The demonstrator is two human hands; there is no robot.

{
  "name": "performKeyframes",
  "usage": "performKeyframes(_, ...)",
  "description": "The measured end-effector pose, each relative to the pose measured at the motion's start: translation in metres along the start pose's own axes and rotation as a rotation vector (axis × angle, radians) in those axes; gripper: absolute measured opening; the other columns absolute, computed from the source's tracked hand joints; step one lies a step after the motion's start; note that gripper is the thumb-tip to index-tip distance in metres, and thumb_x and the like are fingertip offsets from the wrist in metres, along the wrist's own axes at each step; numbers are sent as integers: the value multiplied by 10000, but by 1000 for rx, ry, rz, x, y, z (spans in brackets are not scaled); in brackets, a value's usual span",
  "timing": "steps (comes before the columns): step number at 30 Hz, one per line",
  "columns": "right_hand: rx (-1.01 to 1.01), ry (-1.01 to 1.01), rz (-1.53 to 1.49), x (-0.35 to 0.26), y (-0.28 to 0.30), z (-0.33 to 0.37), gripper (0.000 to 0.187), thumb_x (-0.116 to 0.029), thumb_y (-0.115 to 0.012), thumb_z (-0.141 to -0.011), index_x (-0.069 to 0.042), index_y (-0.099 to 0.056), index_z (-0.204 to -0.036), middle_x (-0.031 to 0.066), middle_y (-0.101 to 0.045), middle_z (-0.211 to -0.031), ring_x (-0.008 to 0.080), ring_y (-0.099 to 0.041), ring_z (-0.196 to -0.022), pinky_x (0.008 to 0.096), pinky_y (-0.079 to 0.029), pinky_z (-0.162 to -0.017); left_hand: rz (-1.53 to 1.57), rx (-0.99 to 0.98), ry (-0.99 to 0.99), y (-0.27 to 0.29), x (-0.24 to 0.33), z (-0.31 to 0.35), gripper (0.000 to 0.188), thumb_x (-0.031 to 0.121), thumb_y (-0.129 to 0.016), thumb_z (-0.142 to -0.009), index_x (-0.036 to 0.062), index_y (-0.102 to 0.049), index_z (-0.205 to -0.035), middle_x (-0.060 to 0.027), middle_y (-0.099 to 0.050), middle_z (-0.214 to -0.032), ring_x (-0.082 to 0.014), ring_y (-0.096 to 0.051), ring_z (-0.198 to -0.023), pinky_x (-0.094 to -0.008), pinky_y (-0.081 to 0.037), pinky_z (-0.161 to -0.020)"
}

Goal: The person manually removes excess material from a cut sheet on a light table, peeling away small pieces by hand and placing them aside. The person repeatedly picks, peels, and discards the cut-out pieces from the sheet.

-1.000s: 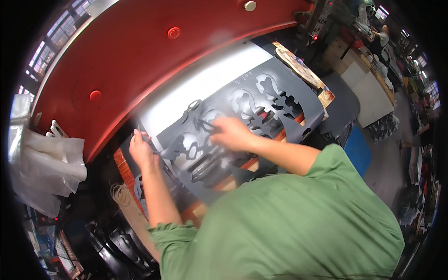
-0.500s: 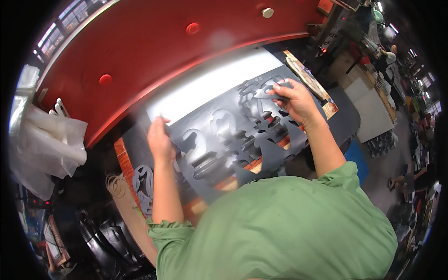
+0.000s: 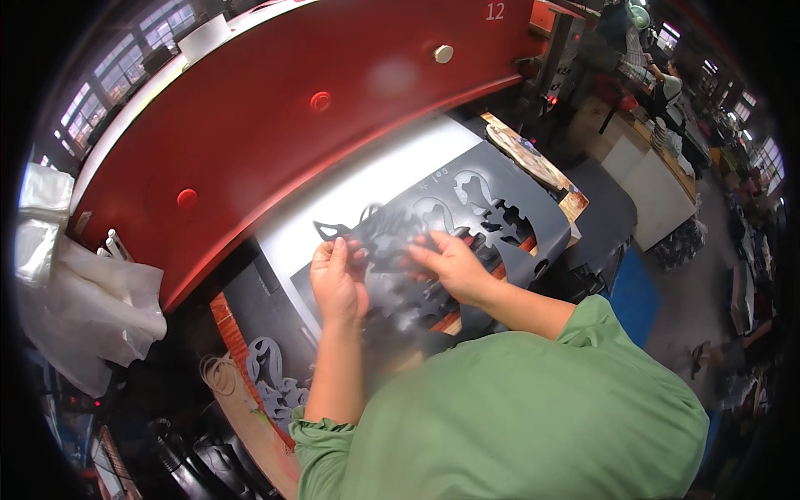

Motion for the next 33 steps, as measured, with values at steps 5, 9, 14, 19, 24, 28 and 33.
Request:
performKeyframes(5,72,-210,150,54,17,-1,339,-218,-613,-911,-39,-512,-1180,42,-602,-1005,99,-576,-850,250,-477,-708,-178,165,-22,19,1,10,68,153,-592,-922,112,-563,-875,0,-625,-800,-51,-538,-631,-166,-363,-508)
performKeyframes(9,242,92,511,27,28,-7,489,-224,-672,-850,-23,-464,-1244,68,-589,-969,114,-560,-817,238,-471,-660,-184,178,-13,29,-7,10,63,164,-594,-919,108,-576,-895,6,-613,-796,-43,-525,-624,-163,-355,-501)
performKeyframes(14,251,-72,541,42,29,-8,570,-208,-717,-805,22,-440,-1248,164,-515,-1166,185,-567,-910,323,-483,-815,-128,296,102,61,-33,17,103,190,-598,-914,87,-599,-903,25,-571,-767,-55,-489,-628,-248,-464,-561)
performKeyframes(19,241,-229,351,69,26,-12,660,-140,-715,-792,14,-366,-1331,174,-579,-1074,201,-599,-922,319,-501,-769,-101,337,214,86,-61,31,89,181,-610,-903,94,-592,-905,32,-562,-764,-66,-479,-616,-309,-476,-583)
performKeyframes(24,38,-398,-92,96,9,-20,588,7,-632,-815,48,-367,-1339,152,-558,-1115,210,-574,-993,336,-487,-833,-90,293,214,86,-71,36,69,139,-612,-894,100,-568,-929,3,-584,-801,-106,-525,-675,-326,-478,-628)
performKeyframes(28,-57,-390,-279,93,4,-17,560,65,-556,-820,-24,-387,-1346,122,-558,-1097,180,-571,-942,304,-495,-801,20,228,208,65,-66,41,99,97,-607,-882,98,-546,-960,-29,-602,-854,-131,-554,-761,-349,-477,-668)
performKeyframes(33,-104,-301,-183,81,-4,-12,564,97,-534,-792,-88,-415,-1311,120,-563,-1089,173,-583,-916,291,-501,-770,7,220,300,41,-61,48,159,71,-633,-853,87,-531,-975,-29,-600,-812,-115,-563,-719,-278,-450,-635)
Point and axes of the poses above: each hand's wrist, its own z-axis away from the middle knuckle, its own y-axis out of the back of the hand, x = y × z, the point moved 9 cm from there along -z, towards the middle knuckle
